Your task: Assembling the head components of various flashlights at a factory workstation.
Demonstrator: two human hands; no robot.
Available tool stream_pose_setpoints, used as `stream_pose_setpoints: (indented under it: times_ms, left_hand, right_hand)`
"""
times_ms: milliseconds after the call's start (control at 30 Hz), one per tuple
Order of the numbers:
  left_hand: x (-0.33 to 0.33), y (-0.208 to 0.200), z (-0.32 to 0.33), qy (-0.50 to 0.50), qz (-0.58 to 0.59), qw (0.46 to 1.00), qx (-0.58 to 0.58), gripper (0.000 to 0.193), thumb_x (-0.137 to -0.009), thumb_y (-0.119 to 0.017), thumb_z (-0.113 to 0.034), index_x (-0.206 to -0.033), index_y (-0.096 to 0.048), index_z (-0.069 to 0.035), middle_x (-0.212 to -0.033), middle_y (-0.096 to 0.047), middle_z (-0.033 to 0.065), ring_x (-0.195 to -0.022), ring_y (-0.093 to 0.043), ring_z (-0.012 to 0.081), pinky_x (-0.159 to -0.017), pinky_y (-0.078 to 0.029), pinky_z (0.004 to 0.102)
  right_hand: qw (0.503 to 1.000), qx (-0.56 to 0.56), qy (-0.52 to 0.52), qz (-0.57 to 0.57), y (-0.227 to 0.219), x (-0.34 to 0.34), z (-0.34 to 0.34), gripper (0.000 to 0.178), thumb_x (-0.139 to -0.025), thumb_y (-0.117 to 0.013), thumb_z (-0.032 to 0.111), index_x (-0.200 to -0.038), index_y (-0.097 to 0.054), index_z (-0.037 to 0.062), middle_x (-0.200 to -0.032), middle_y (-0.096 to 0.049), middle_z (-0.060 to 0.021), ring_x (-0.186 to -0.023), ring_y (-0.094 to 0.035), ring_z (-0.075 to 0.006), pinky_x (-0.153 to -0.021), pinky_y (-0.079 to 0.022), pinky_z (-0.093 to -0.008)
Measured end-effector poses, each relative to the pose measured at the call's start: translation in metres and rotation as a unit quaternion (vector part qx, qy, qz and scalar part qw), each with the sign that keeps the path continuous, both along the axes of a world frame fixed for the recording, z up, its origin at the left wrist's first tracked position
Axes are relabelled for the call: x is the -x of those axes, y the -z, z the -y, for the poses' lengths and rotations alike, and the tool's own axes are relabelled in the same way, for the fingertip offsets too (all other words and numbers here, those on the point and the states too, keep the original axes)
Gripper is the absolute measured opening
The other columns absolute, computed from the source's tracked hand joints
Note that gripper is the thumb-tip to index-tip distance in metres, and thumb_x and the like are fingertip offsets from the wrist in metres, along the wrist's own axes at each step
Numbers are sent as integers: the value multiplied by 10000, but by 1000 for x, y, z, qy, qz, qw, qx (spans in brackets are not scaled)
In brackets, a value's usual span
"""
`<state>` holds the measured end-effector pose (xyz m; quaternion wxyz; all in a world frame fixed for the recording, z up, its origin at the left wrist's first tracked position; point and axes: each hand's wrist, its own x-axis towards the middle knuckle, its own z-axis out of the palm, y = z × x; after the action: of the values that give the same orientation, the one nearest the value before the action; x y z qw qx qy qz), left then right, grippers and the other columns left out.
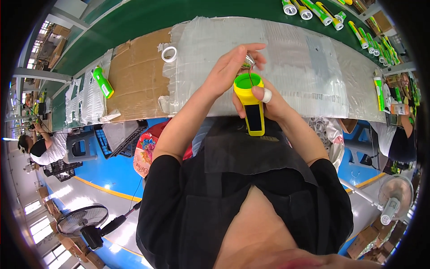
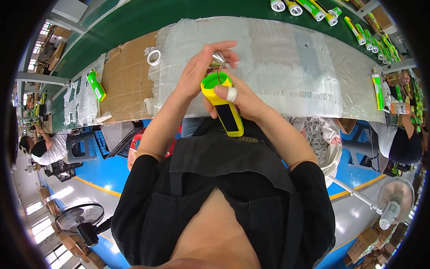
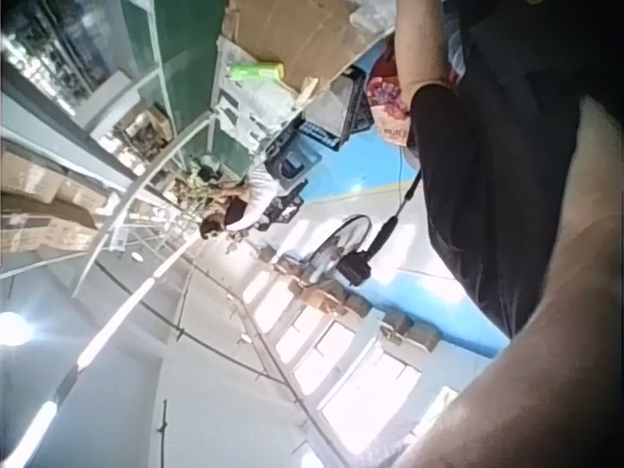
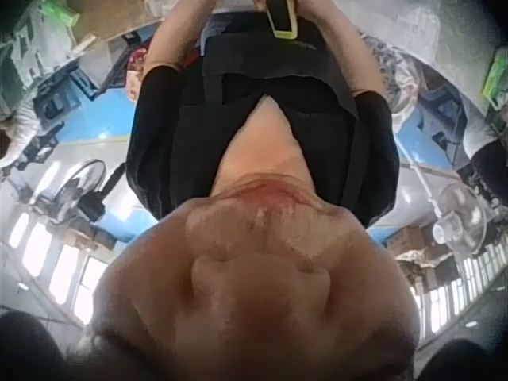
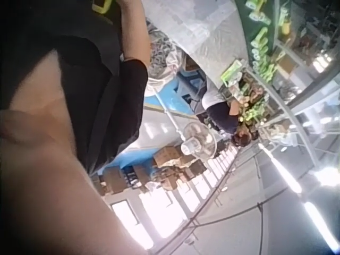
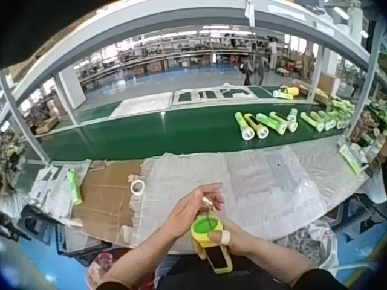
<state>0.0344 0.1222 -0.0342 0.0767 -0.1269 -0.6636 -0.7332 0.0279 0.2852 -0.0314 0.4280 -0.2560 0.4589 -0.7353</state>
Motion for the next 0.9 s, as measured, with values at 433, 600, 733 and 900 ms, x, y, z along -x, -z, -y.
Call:
stream_pose_setpoints:
  times_ms: [433,600,733,900]
  left_hand:
    - [-16,0,-1,-13,-255,919,300,290,-991,-443,-199,-1143,-644,-55,-1188,-646,104,-1143,-565,327,-1018,-371,423]
    - [3,18,-17,-113,-190,938,269,423,-1024,-338,-271,-1306,-558,-45,-1352,-544,169,-1296,-468,339,-1095,-310,436]
    - [37,61,-8,-211,-118,852,465,477,-888,-639,-324,-1266,-569,-42,-1253,-589,154,-1198,-501,342,-1012,-366,437]
    - [51,79,2,-169,-131,845,491,504,-814,-727,-318,-1236,-605,-72,-1236,-594,113,-1148,-523,316,-944,-427,405]
  right_hand:
    - [993,-37,112,19,9,-9,-4,463,-977,-546,388,-1271,-449,43,-978,-600,-107,-808,-624,-182,-712,-510,-309]
    - [977,20,198,82,20,6,-19,388,-984,-518,336,-1272,-480,79,-896,-612,-117,-723,-604,-178,-656,-485,-304]
    - [962,-23,262,72,17,14,-38,349,-985,-493,292,-1258,-493,75,-866,-614,-122,-708,-599,-178,-656,-481,-304]
    - [965,-47,257,32,13,11,-47,493,-964,-498,444,-1278,-473,65,-836,-588,-112,-695,-571,-176,-644,-462,-307]
